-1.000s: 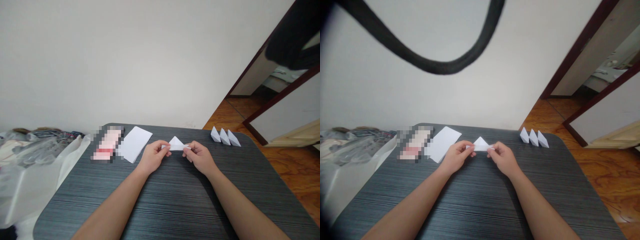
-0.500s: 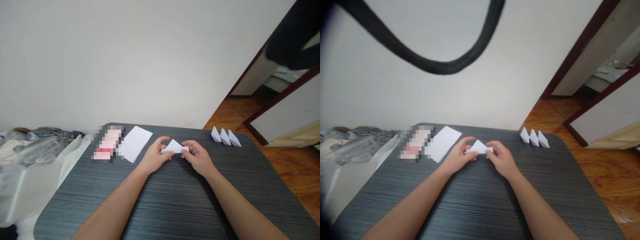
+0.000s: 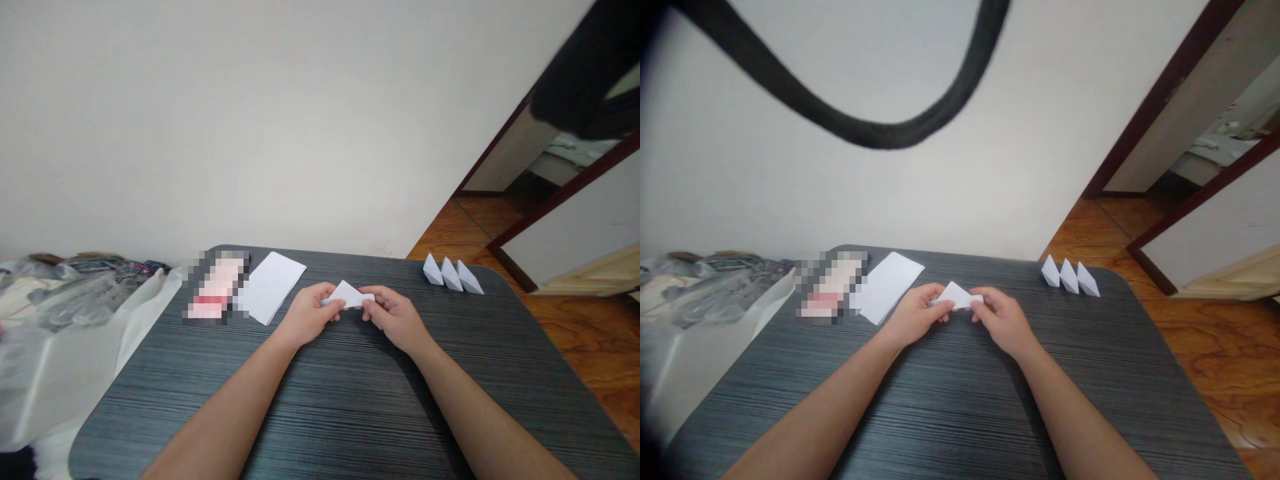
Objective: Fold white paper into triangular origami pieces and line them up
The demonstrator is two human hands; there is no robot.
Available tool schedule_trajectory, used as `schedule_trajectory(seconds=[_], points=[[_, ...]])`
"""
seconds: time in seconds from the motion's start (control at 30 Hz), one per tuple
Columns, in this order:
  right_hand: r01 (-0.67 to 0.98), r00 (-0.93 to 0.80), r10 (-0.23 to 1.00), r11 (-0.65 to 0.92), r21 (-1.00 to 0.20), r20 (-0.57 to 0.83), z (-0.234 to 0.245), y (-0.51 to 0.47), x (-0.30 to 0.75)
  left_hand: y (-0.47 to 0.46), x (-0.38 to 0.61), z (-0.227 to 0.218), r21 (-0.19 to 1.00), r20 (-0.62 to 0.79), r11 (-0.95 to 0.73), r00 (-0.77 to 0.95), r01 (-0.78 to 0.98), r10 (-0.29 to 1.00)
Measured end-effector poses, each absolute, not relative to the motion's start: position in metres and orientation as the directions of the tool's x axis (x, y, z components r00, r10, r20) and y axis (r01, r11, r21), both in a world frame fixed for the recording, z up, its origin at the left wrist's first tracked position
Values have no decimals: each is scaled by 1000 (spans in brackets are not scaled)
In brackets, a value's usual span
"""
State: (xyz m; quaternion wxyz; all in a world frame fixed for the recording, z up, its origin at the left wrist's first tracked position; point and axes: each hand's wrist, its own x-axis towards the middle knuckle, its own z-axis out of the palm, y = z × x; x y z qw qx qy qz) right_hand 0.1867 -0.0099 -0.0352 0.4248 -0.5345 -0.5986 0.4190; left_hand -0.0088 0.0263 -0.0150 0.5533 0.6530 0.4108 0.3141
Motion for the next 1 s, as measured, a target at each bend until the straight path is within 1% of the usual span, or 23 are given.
schedule_trajectory(seconds=[0.2,0.3,0.37,0.6,0.87,1.0], points=[[190,-83,994,-55,-980,-72,-35,-8,186,27,-10,-18,982,-20,-71,476,173,879],[243,-106,990,-60,-968,-88,-34,-8,187,28,-10,-19,985,-28,-58,476,163,879],[277,-101,991,-53,-959,-84,-34,-9,187,27,-10,-18,986,-34,-49,476,160,879],[249,-79,995,-32,-968,-53,-35,-11,185,27,-9,-18,986,-36,-43,462,159,886],[293,-105,994,19,-956,-12,-33,-12,186,26,-6,-17,993,-44,-15,486,116,873],[301,-123,992,28,-953,-9,-31,-12,186,25,-7,-15,980,-60,-43,492,194,869]])
